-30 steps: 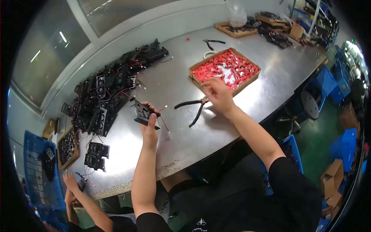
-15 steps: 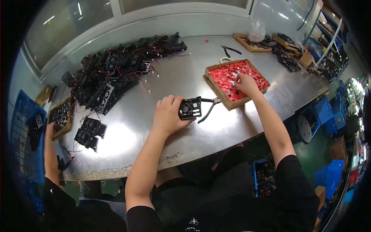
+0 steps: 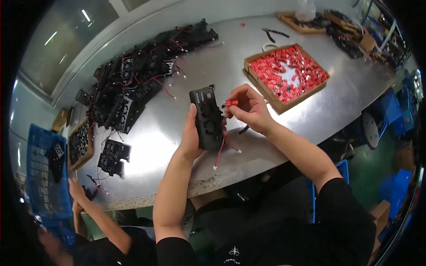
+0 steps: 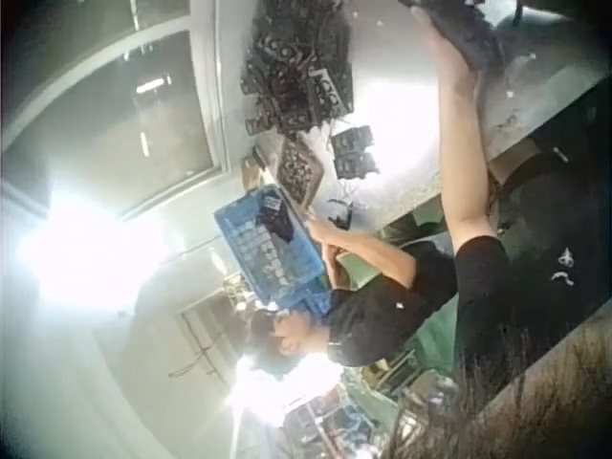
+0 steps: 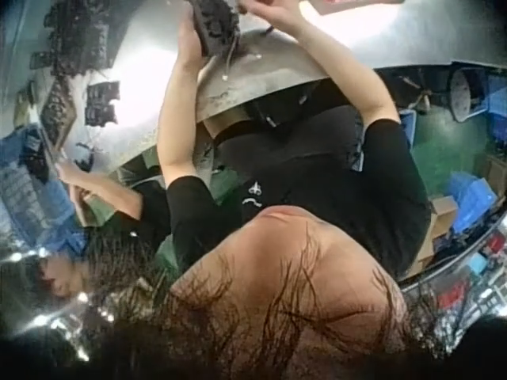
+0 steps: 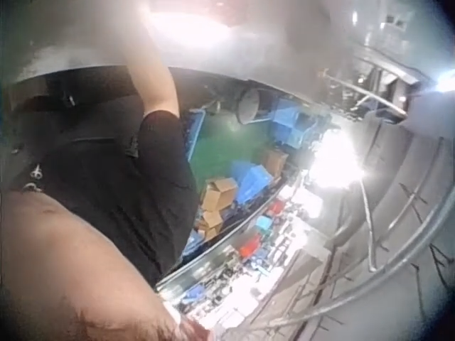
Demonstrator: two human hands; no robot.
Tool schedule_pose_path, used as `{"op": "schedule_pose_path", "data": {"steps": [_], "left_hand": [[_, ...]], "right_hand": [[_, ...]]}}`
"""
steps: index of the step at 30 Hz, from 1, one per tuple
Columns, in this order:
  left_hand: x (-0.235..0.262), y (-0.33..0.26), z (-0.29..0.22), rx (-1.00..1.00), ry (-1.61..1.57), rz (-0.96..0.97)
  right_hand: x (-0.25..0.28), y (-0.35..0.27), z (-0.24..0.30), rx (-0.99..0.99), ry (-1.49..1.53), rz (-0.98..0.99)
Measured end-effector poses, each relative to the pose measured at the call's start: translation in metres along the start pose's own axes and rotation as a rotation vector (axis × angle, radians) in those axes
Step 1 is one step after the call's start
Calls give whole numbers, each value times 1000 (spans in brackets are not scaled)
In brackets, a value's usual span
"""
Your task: The person is assembling electronic cooling fan modules at a factory workbench.
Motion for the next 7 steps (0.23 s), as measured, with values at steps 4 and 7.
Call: {"op": "schedule_pose_path", "data": {"steps": [4,7], "left_hand": [[5,7,18,83,32,4],[6,5,26,84,96,116]], "right_hand": [[8,1,-14,-58,-72,14],[22,2,-23,-127,-311,-30]]}}
Point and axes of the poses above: each hand's wrist, its own y-axis towards the middle knuckle, its own x-axis out of the back of the hand, z = x × y, the point moved 9 cm from there along y, towards the middle knuckle, and after that the axes turned 5 degrees about y, right-handed, at the moved point
